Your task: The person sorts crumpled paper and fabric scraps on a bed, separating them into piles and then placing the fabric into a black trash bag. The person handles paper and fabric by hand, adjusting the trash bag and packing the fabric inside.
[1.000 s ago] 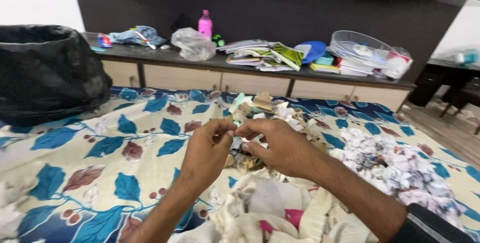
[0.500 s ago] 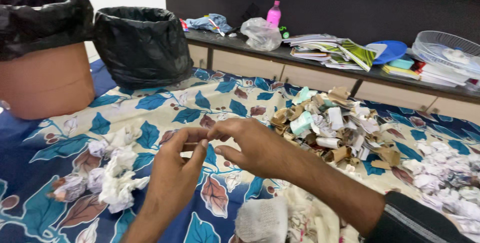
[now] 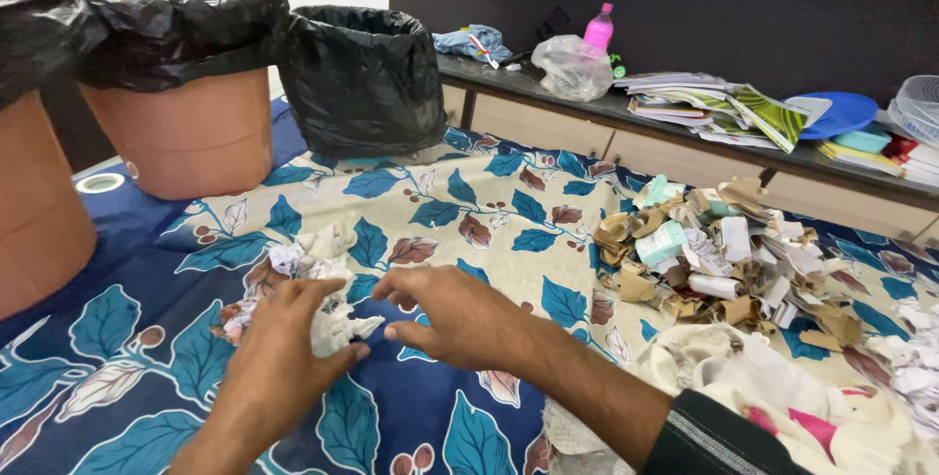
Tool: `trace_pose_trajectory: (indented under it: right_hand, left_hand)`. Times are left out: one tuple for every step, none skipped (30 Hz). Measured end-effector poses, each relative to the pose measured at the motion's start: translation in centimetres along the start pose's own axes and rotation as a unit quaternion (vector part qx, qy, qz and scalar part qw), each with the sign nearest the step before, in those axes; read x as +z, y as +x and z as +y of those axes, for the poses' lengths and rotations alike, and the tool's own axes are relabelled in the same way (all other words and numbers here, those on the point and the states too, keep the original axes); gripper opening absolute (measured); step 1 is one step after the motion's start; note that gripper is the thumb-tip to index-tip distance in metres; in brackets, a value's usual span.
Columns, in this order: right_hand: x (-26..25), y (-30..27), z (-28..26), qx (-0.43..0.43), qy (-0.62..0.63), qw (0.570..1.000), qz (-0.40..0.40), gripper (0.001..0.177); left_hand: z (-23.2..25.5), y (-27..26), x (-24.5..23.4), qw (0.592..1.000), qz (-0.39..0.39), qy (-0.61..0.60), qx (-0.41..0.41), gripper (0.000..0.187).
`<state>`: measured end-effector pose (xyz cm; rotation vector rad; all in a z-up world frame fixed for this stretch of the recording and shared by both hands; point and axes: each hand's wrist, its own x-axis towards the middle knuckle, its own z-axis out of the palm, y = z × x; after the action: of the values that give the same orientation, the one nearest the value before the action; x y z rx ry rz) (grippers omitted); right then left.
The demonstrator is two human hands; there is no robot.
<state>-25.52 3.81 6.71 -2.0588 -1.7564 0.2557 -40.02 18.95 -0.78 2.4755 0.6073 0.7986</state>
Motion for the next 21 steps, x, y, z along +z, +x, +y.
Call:
trace_pose_trajectory:
  right_hand:
    - [0.3, 0.1, 0.0, 0.011, 0.011, 1.000, -0.006, 0.043]
    - [0.6, 0.2, -0.1, 0.023, 0.022, 0.999, -0.011, 0.044]
    - [0.9, 0.3, -0.1, 0.035, 0.033, 0.999, -0.016, 0.045]
    - [1.1, 0.3, 0.0, 0.037, 0.038, 0.998, -0.020, 0.047]
    - [1.3, 0.4, 0.0, 0.039, 0.043, 0.998, -0.024, 0.048]
    - [1.3, 0.4, 0.2, 0.042, 0.047, 0.998, -0.029, 0.049]
    - [1.4, 0.3, 0.3, 0.041, 0.044, 0.998, -0.027, 0.049]
    - [1.5, 0.3, 0.5, 0.039, 0.042, 0.998, -0.024, 0.050]
    - [1.5, 0.2, 0.6, 0.037, 0.039, 0.998, -0.022, 0.050]
    - [1.5, 0.2, 0.7, 0.040, 0.039, 0.998, -0.023, 0.054]
    - [1.6, 0.2, 0.8, 0.044, 0.039, 0.998, -0.024, 0.058]
    - [1.6, 0.1, 1.0, 0.048, 0.038, 0.998, -0.025, 0.062]
    - [1.6, 0.0, 1.2, 0.037, 0.033, 0.998, -0.027, 0.067]
    - [1.7, 0.0, 1.4, 0.025, 0.028, 0.999, -0.031, 0.072]
    - [1.8, -0.1, 1.6, 0.014, 0.023, 0.999, -0.034, 0.077]
    - [1.9, -0.1, 1.7, 0.012, 0.017, 0.999, -0.045, 0.086]
    - [2.0, -0.2, 1.9, 0.011, 0.010, 0.998, -0.057, 0.095]
    - [2.1, -0.3, 2.1, 0.010, 0.003, 0.998, -0.069, 0.104]
    - [2.2, -0.4, 2.3, -0.010, 0.008, 0.998, -0.059, 0.101]
    - [2.3, -0.5, 2.5, -0.030, 0.014, 0.998, -0.049, 0.098]
    - [2.3, -0.5, 2.6, -0.050, 0.019, 0.998, -0.039, 0.095]
  left_hand:
    - [-0.3, -0.1, 0.2, 1.000, -0.017, 0.005, -0.014, 0.077]
    - [-0.4, -0.3, 0.6, 0.999, -0.035, 0.011, -0.028, 0.080]
    - [-0.6, -0.4, 0.9, 0.998, -0.054, 0.016, -0.042, 0.083]
    - [-0.8, -0.5, 1.1, 0.997, -0.056, 0.006, -0.053, 0.080]
    - [-1.0, -0.7, 1.2, 0.996, -0.059, -0.003, -0.065, 0.078]
    - [-1.1, -0.8, 1.4, 0.995, -0.061, -0.013, -0.076, 0.076]
    - [-1.2, -0.8, 1.6, 0.995, -0.063, -0.015, -0.076, 0.071]
    - [-1.3, -0.9, 1.8, 0.995, -0.065, -0.017, -0.076, 0.066]
    - [-1.5, -1.0, 1.9, 0.995, -0.066, -0.018, -0.075, 0.061]
    - [-1.7, -1.1, 2.0, 0.993, -0.067, -0.036, -0.085, 0.059]
    - [-1.9, -1.1, 2.1, 0.992, -0.068, -0.054, -0.095, 0.057]
    - [-2.0, -1.2, 2.2, 0.989, -0.068, -0.073, -0.105, 0.055]
    - [-2.2, -1.4, 2.4, 0.986, -0.081, -0.113, -0.093, 0.054]
    - [-2.4, -1.5, 2.5, 0.980, -0.093, -0.154, -0.081, 0.054]
    - [-2.5, -1.5, 2.7, 0.973, -0.105, -0.194, -0.069, 0.054]
    - [-2.6, -1.6, 2.9, 0.959, -0.125, -0.243, -0.075, 0.053]
    - [-2.6, -1.6, 3.1, 0.943, -0.144, -0.291, -0.080, 0.054]
    - [-2.6, -1.5, 3.3, 0.923, -0.164, -0.338, -0.084, 0.054]
    - [-2.5, -1.5, 3.5, 0.905, -0.173, -0.376, -0.096, 0.054]
    - [-2.5, -1.5, 3.6, 0.886, -0.182, -0.413, -0.108, 0.054]
    - [-2.4, -1.4, 3.7, 0.865, -0.191, -0.449, -0.121, 0.053]
